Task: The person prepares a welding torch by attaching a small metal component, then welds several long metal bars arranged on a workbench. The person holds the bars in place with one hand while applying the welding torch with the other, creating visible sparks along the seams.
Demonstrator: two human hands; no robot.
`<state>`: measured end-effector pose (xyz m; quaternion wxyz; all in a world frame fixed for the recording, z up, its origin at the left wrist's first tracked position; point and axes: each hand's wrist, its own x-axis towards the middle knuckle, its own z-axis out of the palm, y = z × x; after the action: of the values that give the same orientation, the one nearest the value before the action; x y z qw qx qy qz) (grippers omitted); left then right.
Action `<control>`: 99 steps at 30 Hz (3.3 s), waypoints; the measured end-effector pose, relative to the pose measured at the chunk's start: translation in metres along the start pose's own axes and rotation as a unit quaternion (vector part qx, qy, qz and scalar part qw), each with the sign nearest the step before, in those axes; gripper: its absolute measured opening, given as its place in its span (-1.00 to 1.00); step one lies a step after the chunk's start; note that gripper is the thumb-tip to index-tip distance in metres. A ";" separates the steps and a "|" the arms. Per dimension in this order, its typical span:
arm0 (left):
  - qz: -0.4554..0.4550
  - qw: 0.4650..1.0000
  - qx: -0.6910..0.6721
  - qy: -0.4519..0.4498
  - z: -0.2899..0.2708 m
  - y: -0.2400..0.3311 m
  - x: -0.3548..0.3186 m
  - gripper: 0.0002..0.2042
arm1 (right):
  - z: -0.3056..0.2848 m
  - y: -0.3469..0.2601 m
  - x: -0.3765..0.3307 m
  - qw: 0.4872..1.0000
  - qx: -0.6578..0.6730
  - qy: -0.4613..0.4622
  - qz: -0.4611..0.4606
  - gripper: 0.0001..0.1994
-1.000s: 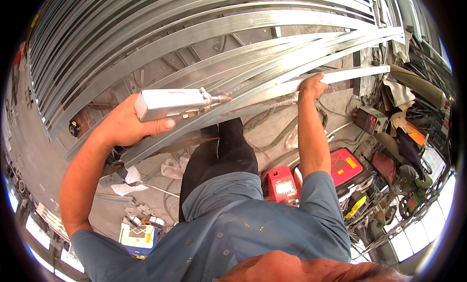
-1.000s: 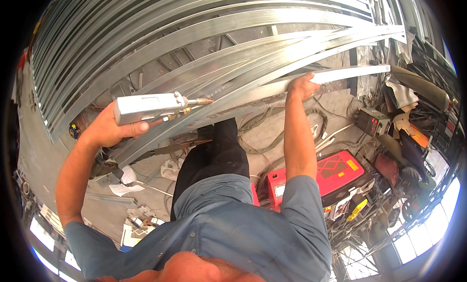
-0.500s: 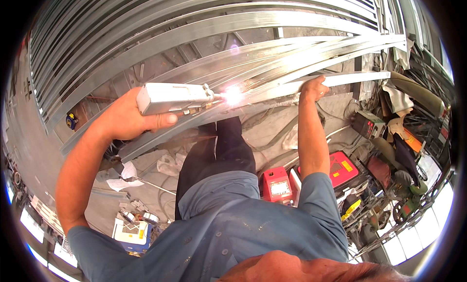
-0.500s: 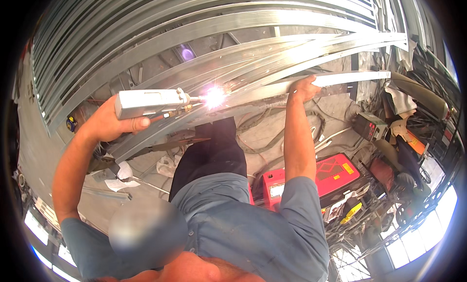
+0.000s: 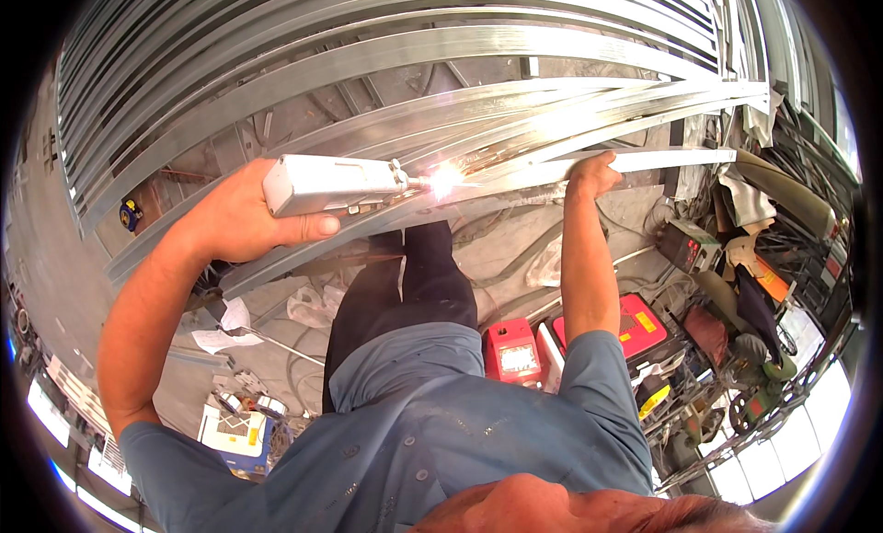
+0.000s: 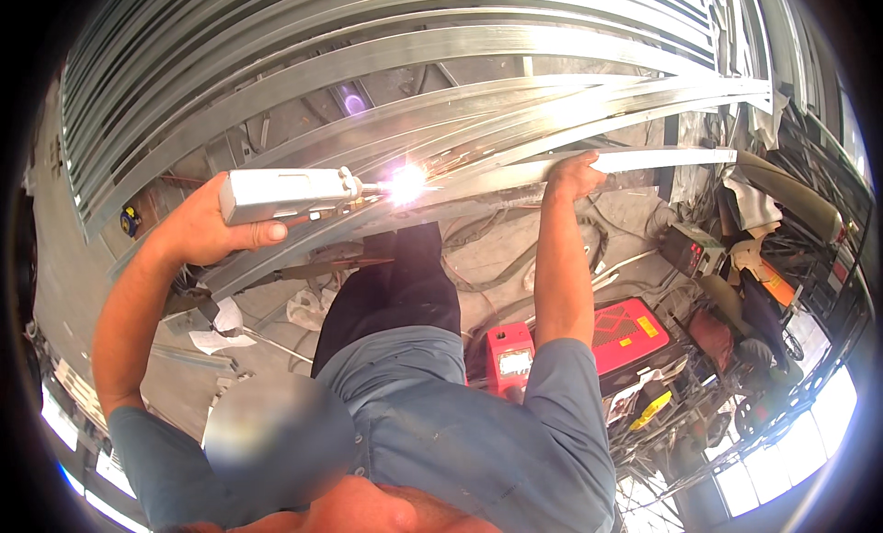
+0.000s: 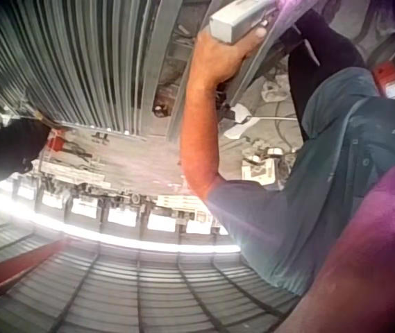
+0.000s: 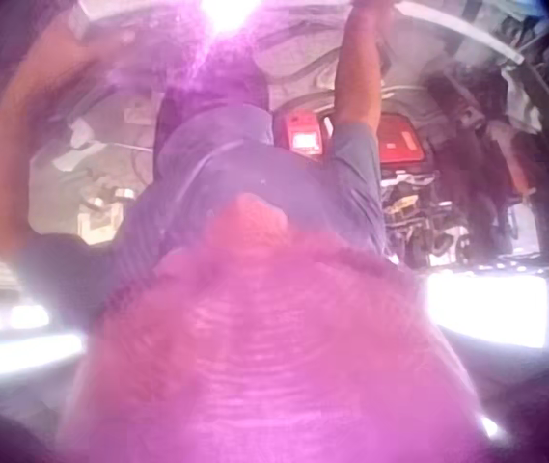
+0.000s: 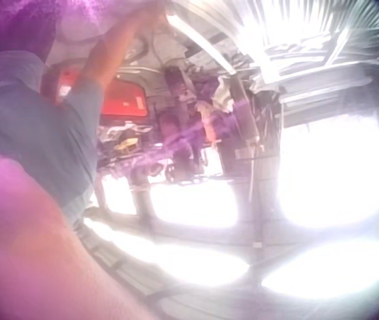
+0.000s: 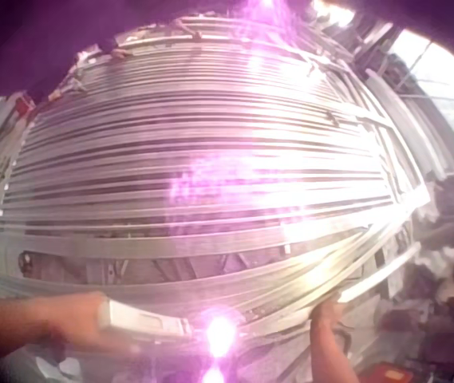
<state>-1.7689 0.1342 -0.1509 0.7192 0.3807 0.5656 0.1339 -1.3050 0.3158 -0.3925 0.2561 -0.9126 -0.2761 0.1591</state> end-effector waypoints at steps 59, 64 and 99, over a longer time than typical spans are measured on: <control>0.022 0.998 0.055 0.031 0.010 -0.010 -0.032 -0.38 | -0.002 -0.004 -0.004 1.000 -0.007 0.028 -0.013 -0.30; 0.041 0.993 0.067 0.082 0.017 -0.032 -0.032 -0.41 | 0.000 -0.002 -0.001 1.000 -0.009 0.014 -0.007 -0.28; 0.162 0.942 0.138 0.259 0.050 0.002 -0.105 -0.20 | -0.001 -0.005 -0.004 1.000 -0.025 0.016 -0.008 -0.30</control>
<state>-1.7570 0.0502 -0.0710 0.4567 0.5154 0.6757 0.2632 -1.3099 0.3164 -0.3886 0.2390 -0.9189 -0.2829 0.1359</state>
